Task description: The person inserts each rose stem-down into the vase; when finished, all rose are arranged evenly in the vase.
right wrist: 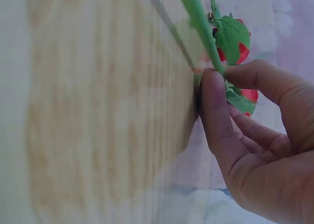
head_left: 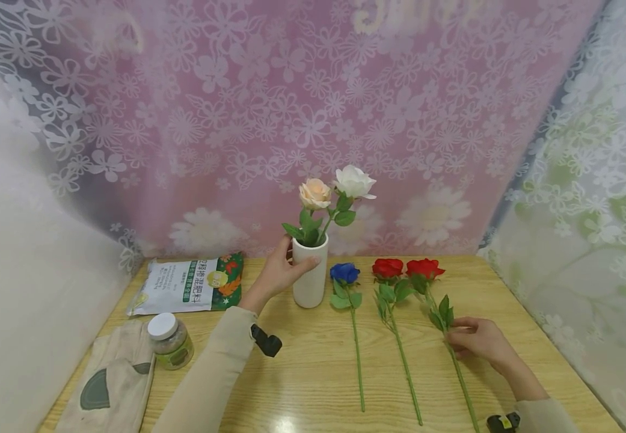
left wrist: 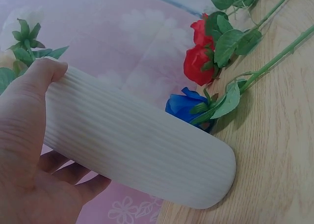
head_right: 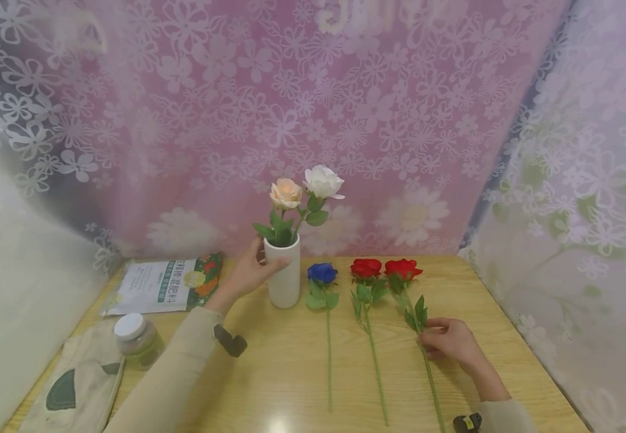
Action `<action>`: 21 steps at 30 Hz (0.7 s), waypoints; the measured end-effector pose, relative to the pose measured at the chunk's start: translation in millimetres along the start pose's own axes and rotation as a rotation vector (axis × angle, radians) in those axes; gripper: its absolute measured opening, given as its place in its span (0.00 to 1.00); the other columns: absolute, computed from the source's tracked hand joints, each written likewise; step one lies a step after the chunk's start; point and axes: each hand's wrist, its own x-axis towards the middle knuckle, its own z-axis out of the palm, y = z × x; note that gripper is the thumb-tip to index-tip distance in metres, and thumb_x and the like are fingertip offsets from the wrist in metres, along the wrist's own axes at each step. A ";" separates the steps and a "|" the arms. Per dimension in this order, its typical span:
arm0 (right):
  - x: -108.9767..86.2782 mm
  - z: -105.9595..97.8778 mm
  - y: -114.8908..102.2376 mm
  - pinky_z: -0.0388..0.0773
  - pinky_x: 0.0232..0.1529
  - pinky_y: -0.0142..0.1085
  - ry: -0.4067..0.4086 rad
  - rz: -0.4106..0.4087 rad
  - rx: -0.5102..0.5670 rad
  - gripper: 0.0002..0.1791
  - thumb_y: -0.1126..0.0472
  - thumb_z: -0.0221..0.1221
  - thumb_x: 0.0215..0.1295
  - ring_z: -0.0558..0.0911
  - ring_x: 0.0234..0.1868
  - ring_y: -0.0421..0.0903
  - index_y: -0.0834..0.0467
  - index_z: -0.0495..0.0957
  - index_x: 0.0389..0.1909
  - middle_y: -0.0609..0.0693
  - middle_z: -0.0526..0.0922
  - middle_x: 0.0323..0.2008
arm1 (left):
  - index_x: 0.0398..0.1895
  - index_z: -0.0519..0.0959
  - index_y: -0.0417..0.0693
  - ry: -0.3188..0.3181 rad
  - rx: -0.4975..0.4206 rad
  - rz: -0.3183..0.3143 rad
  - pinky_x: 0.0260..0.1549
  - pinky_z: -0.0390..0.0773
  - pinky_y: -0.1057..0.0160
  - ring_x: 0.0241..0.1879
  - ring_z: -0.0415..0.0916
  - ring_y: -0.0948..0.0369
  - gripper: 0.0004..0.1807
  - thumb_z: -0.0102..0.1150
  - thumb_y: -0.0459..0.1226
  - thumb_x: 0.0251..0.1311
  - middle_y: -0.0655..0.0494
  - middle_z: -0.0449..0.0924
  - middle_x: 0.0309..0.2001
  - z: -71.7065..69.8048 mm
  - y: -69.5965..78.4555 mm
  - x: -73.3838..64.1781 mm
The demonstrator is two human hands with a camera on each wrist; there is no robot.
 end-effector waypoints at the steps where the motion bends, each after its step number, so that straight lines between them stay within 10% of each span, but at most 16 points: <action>1: 0.3 -0.3 0.4 0.91 0.39 0.43 -0.001 0.005 0.002 0.36 0.62 0.63 0.75 0.90 0.37 0.51 0.83 0.62 0.70 0.63 0.89 0.46 | 0.81 0.58 0.59 0.000 0.000 0.002 0.64 0.80 0.40 0.69 0.75 0.45 0.42 0.69 0.50 0.69 0.48 0.71 0.72 0.1 -0.4 0.2; 9: -0.6 -0.6 -1.6 0.90 0.40 0.41 -0.046 -0.049 0.028 0.11 0.67 0.59 0.74 0.89 0.35 0.46 0.74 0.74 0.42 0.56 0.86 0.39 | 0.80 0.58 0.60 0.002 0.005 -0.006 0.63 0.80 0.39 0.69 0.75 0.45 0.42 0.69 0.51 0.68 0.48 0.71 0.72 0.5 -0.7 -0.1; 21: -2.8 3.6 -35.2 0.90 0.43 0.38 0.050 -0.156 0.046 0.17 0.65 0.58 0.77 0.89 0.38 0.46 0.77 0.73 0.54 0.54 0.87 0.43 | 0.81 0.57 0.60 0.004 0.003 0.002 0.66 0.78 0.38 0.71 0.73 0.44 0.43 0.69 0.51 0.69 0.47 0.70 0.73 1.2 -2.8 0.9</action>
